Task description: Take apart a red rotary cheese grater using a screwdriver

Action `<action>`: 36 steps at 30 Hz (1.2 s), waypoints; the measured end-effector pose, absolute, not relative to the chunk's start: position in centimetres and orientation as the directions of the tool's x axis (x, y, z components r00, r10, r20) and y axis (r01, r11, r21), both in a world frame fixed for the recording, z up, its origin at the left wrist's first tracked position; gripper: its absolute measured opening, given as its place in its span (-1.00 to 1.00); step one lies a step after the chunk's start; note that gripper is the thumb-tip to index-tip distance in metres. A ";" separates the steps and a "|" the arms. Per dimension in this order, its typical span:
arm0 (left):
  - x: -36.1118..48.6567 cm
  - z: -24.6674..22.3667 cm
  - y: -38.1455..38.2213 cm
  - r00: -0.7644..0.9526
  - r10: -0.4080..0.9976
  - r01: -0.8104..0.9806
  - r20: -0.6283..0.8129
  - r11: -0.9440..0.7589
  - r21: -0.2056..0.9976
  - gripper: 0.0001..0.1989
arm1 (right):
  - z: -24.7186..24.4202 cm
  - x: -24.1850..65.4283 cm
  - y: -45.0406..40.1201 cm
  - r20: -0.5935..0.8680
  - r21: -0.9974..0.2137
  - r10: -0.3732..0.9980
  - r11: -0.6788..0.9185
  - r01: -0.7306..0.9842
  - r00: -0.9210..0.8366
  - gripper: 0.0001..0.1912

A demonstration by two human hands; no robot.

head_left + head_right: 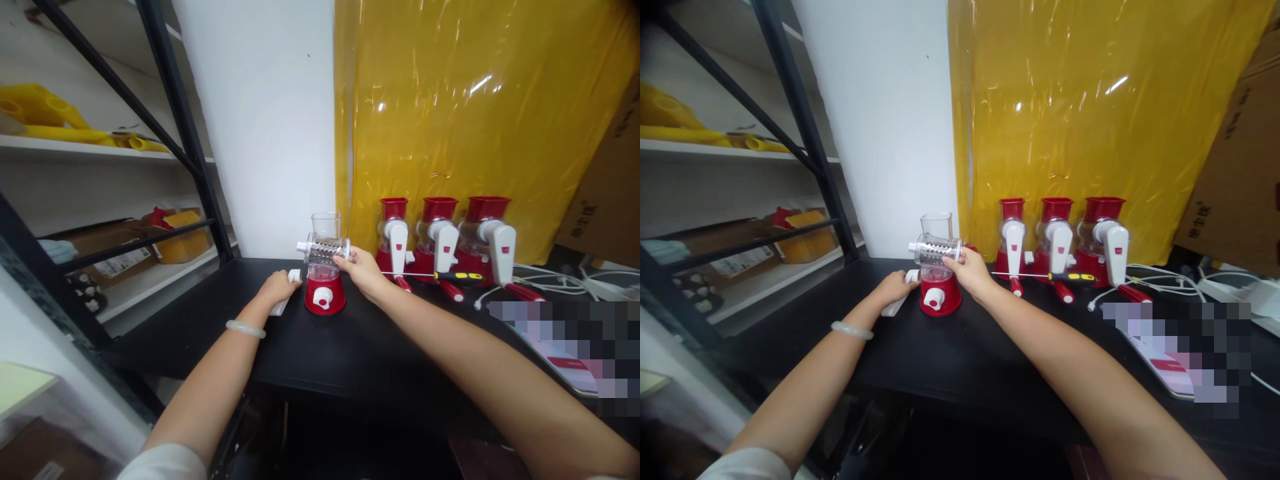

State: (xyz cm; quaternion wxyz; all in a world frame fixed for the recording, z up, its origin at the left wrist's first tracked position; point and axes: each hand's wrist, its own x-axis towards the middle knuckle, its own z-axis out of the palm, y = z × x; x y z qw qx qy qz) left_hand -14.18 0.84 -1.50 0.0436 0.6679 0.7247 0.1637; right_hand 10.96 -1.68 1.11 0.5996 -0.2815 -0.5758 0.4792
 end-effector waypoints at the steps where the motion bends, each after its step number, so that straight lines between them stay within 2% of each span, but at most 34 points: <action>1: -14.2 -1.4 0.8 -0.102 0.983 0.955 0.150 0.055 0.290 -0.59 | 1.1 11.0 -1.7 0.420 -0.890 0.899 0.381 -0.251 -0.124 -0.61; 8: -14.1 -1.2 0.6 -0.112 0.986 0.947 0.127 0.068 0.313 -0.54 | 1.2 11.0 -1.8 0.397 -0.898 0.910 0.358 -0.255 -0.122 -0.55; 15: -14.1 -1.2 0.7 -0.115 0.989 0.966 0.088 0.090 0.243 -0.45 | 0.7 11.1 -1.5 0.413 -0.890 0.904 0.373 -0.264 -0.115 -0.40; 21: -14.1 -1.3 0.7 -0.093 0.989 0.959 0.118 0.057 0.279 -0.46 | 0.9 11.0 -1.3 0.422 -0.884 0.900 0.383 -0.270 -0.107 -0.48; 23: -14.0 -1.3 0.6 -0.069 0.972 0.938 0.224 -0.013 0.345 -0.50 | 1.0 10.9 -1.1 0.420 -0.880 0.903 0.380 -0.283 -0.093 -0.51; 25: -13.7 -1.3 0.7 -0.052 0.916 0.878 0.397 -0.147 0.455 -0.50 | 1.0 10.9 -0.8 0.423 -0.874 0.903 0.383 -0.300 -0.080 -0.52; 28: -13.1 -1.5 0.6 0.021 0.824 0.635 0.566 -0.448 0.629 -0.42 | 1.0 10.8 -0.6 0.431 -0.870 0.899 0.391 -0.300 -0.076 -0.53; 30: -12.4 -1.8 0.4 0.131 0.812 0.392 0.568 -0.569 0.723 -0.29 | 0.9 10.8 -0.5 0.434 -0.868 0.898 0.394 -0.302 -0.077 -0.52; 32: -11.5 -2.2 0.1 0.217 0.827 0.234 0.519 -0.560 0.795 0.00 | 0.9 10.8 -0.5 0.440 -0.863 0.895 0.397 -0.313 -0.076 -0.50; 34: -10.8 -2.4 -0.4 0.254 0.850 0.200 0.461 -0.512 0.835 0.23 | 0.9 10.7 -0.5 0.446 -0.859 0.892 0.401 -0.318 -0.080 -0.49; 36: -10.2 -2.5 -0.8 0.258 0.870 0.216 0.420 -0.475 0.853 0.22 | 1.0 10.7 -0.6 0.443 -0.865 0.892 0.399 -0.305 -0.089 -0.47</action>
